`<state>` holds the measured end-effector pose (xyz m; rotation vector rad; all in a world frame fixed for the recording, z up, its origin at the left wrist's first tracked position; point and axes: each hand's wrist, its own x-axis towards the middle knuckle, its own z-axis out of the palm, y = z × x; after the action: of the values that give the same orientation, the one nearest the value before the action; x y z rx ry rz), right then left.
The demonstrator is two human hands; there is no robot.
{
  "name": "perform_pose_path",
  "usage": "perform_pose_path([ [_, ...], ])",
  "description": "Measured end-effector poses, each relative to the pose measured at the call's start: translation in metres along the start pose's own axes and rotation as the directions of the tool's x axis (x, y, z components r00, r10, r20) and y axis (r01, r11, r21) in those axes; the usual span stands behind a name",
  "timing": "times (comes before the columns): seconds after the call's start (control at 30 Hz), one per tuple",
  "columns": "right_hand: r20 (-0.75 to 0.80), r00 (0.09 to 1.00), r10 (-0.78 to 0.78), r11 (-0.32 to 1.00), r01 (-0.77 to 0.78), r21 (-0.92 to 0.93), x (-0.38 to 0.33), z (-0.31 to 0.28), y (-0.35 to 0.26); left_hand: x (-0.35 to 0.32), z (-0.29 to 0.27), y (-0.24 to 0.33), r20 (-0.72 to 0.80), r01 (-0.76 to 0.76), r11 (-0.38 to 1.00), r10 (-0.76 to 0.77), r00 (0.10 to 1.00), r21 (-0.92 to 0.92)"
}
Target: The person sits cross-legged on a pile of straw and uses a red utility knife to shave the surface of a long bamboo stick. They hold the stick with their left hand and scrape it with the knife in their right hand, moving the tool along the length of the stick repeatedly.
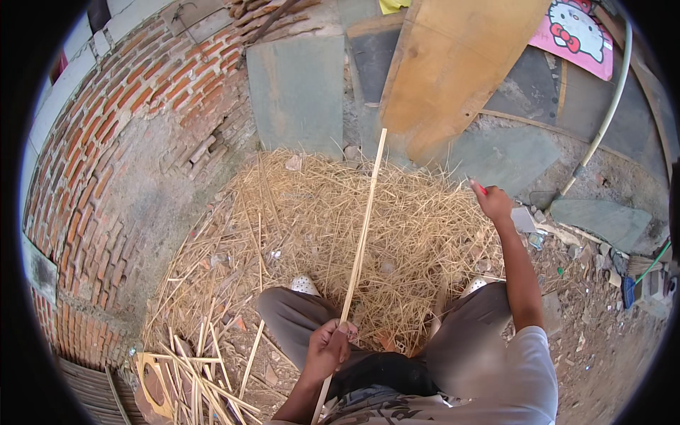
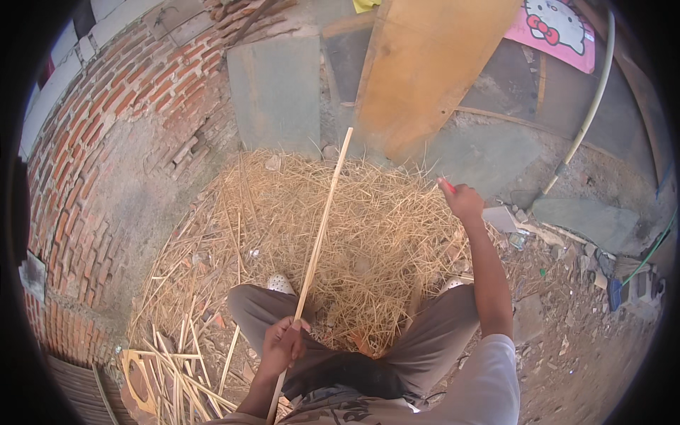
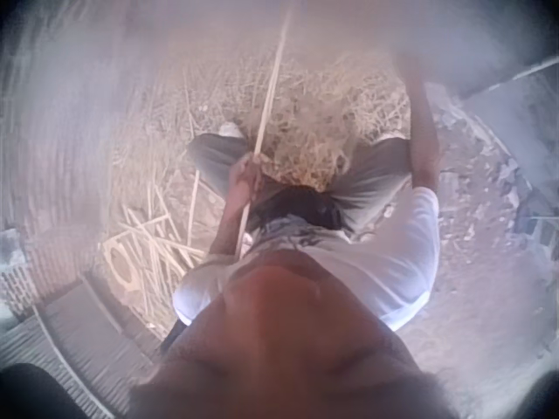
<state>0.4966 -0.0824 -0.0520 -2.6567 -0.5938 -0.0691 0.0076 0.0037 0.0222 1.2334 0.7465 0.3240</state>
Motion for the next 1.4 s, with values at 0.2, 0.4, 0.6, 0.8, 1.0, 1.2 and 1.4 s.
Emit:
perform_pose_path([
  [0.2, 0.12, 0.7, -0.704, 0.706, 0.673, 0.221, -0.095, -0.02, -0.091, 0.005, 0.008, 0.009, -0.016, -0.034, 0.999, 0.033, 0.999, -0.018],
  [0.4, -0.154, 0.379, -0.912, 0.316, 0.892, 0.324, -0.16, -0.01, -0.14, 0.001, 0.008, 0.008, -0.001, -0.086, 0.996, 0.086, 0.996, -0.018],
  [0.6, -0.288, 0.495, -0.82, 0.438, 0.866, 0.243, -0.152, 0.001, -0.151, -0.006, 0.013, 0.009, 0.013, -0.001, 1.0, 0.001, 1.0, 0.005],
  [0.8, -0.198, 0.79, -0.58, 0.775, 0.61, 0.164, -0.098, 0.0, -0.126, -0.011, 0.019, 0.002, 0.092, 0.047, 0.998, -0.052, 0.994, 0.052],
  [1.0, -0.383, 0.686, -0.618, 0.75, 0.662, -0.024, -0.05, 0.018, -0.093, -0.012, 0.029, -0.01, 0.195, 0.038, 0.998, -0.049, 0.98, 0.059],
  [1.2, -0.333, 0.713, -0.617, 0.768, 0.638, -0.057, -0.027, 0.043, -0.074, -0.003, 0.027, -0.017, 0.165, 0.101, 0.995, -0.104, 0.981, 0.024],
  [1.4, -0.202, 0.769, -0.606, 0.793, 0.603, -0.084, -0.028, 0.054, -0.072, -0.004, 0.022, -0.025, 0.165, 0.077, 0.997, -0.077, 0.983, 0.005],
])
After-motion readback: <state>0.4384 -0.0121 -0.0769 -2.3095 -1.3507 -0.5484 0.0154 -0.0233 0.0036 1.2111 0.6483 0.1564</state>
